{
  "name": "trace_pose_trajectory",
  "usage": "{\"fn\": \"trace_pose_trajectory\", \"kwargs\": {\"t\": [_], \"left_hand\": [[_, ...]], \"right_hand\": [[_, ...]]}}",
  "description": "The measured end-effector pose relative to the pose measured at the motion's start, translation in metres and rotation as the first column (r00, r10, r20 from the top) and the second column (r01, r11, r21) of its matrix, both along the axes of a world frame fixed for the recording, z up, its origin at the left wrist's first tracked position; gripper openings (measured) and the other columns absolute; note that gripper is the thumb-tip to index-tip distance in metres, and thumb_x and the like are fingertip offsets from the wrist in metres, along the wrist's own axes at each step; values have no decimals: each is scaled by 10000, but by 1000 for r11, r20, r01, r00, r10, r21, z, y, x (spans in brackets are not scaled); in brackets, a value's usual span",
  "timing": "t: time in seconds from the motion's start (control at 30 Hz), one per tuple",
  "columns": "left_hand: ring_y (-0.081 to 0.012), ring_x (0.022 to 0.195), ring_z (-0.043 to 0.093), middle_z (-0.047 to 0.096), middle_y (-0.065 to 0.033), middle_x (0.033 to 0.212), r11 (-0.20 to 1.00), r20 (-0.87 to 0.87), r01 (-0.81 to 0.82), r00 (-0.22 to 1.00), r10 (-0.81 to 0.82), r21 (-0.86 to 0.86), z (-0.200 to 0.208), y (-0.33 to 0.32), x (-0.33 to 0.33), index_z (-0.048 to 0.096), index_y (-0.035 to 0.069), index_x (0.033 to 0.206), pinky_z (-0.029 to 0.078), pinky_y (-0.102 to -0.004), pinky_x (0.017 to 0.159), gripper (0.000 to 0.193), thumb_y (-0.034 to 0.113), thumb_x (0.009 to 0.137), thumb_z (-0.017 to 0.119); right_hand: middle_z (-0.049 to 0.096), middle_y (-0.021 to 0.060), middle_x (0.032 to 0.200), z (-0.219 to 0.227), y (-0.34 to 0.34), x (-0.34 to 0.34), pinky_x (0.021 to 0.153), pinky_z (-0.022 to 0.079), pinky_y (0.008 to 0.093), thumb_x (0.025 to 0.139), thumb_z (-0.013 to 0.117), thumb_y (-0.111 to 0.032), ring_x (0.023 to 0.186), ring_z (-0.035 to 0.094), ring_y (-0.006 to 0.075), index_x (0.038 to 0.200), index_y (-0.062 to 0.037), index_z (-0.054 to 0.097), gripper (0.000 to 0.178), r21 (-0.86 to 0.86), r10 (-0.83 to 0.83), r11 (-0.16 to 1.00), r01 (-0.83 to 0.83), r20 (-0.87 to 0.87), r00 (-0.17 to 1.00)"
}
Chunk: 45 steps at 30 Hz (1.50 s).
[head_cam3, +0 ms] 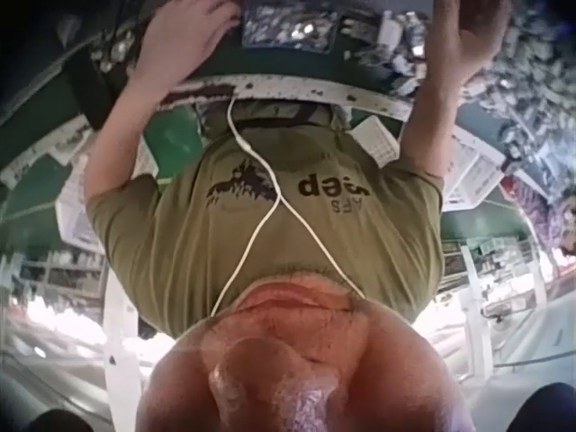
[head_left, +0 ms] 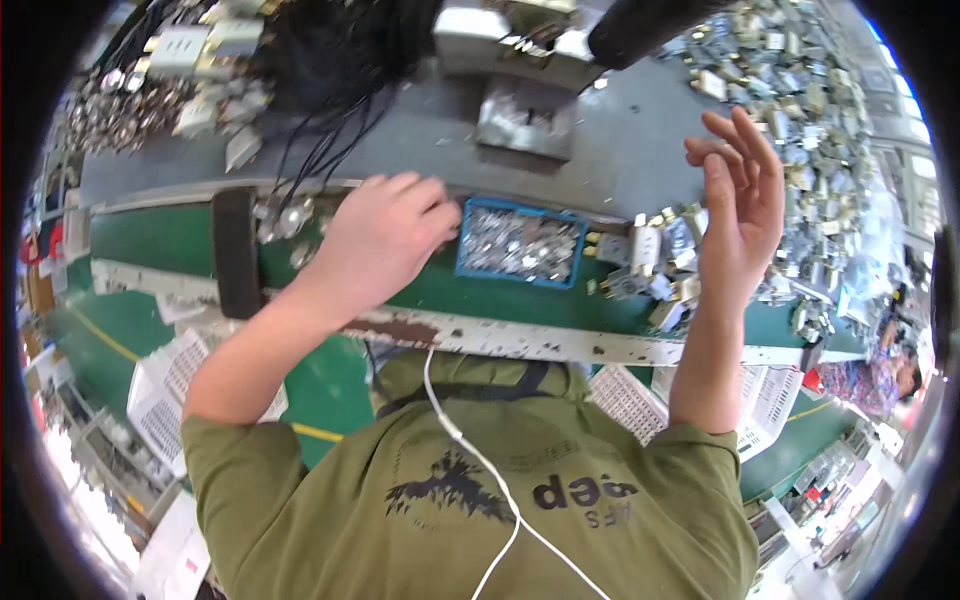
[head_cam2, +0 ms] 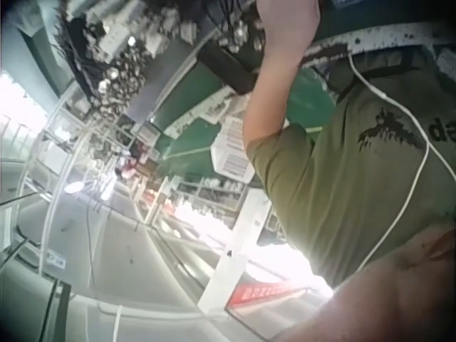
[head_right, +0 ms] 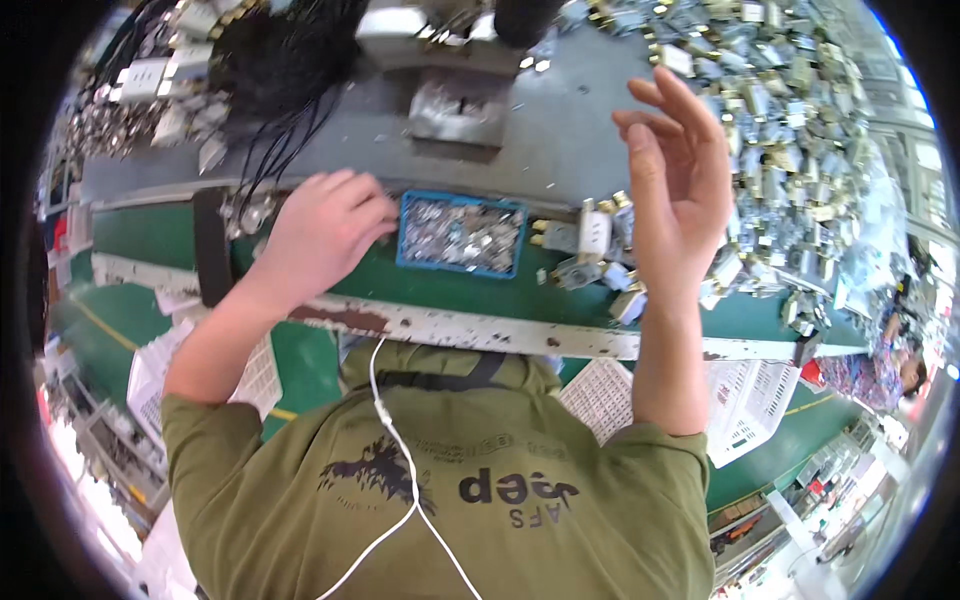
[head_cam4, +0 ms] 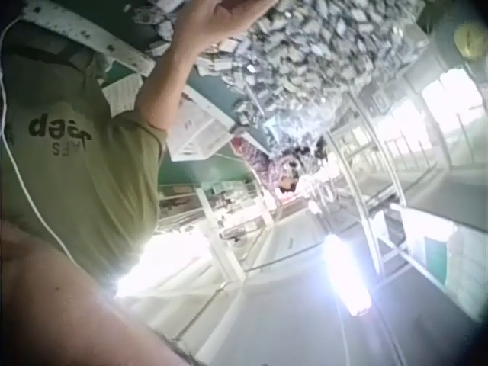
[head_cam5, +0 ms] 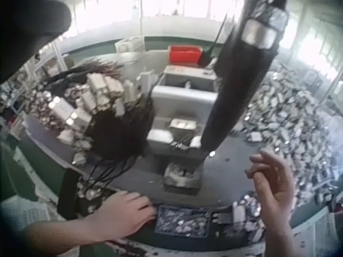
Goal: Assembling small electrical components using a handheld powered tool on a production line.
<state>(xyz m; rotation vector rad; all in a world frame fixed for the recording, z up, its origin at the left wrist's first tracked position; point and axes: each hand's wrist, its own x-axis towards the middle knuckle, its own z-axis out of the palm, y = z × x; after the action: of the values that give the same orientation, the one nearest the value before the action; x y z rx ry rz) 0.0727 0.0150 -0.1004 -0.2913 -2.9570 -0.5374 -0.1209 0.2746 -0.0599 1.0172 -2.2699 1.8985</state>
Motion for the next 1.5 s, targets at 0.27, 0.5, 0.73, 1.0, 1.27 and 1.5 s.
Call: {"fn": "trace_pose_trajectory", "kwargs": {"t": [0.27, 0.5, 0.73, 1.0, 1.27, 1.5], "left_hand": [[-227, 866, 604, 578, -30, 907, 1000, -34, 0, 999, 0, 16, 14, -3, 4, 652, 100, 907, 460, -370, 742, 125, 125, 820, 738], [-219, 864, 607, 584, -25, 885, 1000, 9, 0, 1000, 0, 1, 4, 0, -1, 660, 102, 910, 459, -367, 740, 138, 139, 815, 753], [-226, 857, 604, 604, -21, 910, 998, -3, 55, 998, -55, 30, -2, -5, 0, 680, 95, 930, 451, -363, 733, 144, 123, 814, 761], [-226, 861, 602, 602, -49, 938, 998, -36, 45, 998, -43, 48, 1, -4, 2, 624, 71, 912, 449, -356, 731, 163, 90, 783, 723], [-255, 843, 637, 621, -65, 920, 986, -18, 21, 1000, -18, 165, 9, -10, 0, 607, 73, 952, 481, -377, 725, 207, 77, 781, 724], [-255, 926, 665, 648, -56, 960, 982, -1, 0, 1000, 1, 191, 16, -11, -2, 659, 99, 1053, 516, -386, 808, 242, 105, 825, 739]], "right_hand": [[697, 134, 1265, 1, 5, -70, 983, 520, 341, 987, 642, -68, 1124, 684, 234, 1389, -81, 610, 403, 534, -58, 811, 241, -337, 940], [663, 166, 1167, -41, -41, -140, 958, 519, 449, 859, 679, -35, 1113, 632, 379, 1260, -77, 641, 405, 650, 203, 685, 329, -603, 771], [710, 134, 1141, -26, -23, -134, 911, 530, 424, 884, 765, -169, 1091, 664, 356, 1198, -75, 676, 340, 631, 191, 701, 331, -614, 766], [709, 160, 1120, -3, -8, -22, 767, 617, 319, 1037, 648, -173, 915, 726, 210, 1424, -46, 463, 447, 62, 218, 960, -273, 444, 869], [624, 141, 1236, 11, -23, 10, 806, 621, 347, 1060, 579, -93, 974, 706, 224, 1384, -57, 499, 336, -203, 374, 925, -322, 643, 669], [677, 135, 1235, 25, -40, 16, 945, 547, 352, 894, 750, 6, 1077, 666, 180, 1366, -43, 534, 522, 390, 188, 889, -239, 167, 968]]}}
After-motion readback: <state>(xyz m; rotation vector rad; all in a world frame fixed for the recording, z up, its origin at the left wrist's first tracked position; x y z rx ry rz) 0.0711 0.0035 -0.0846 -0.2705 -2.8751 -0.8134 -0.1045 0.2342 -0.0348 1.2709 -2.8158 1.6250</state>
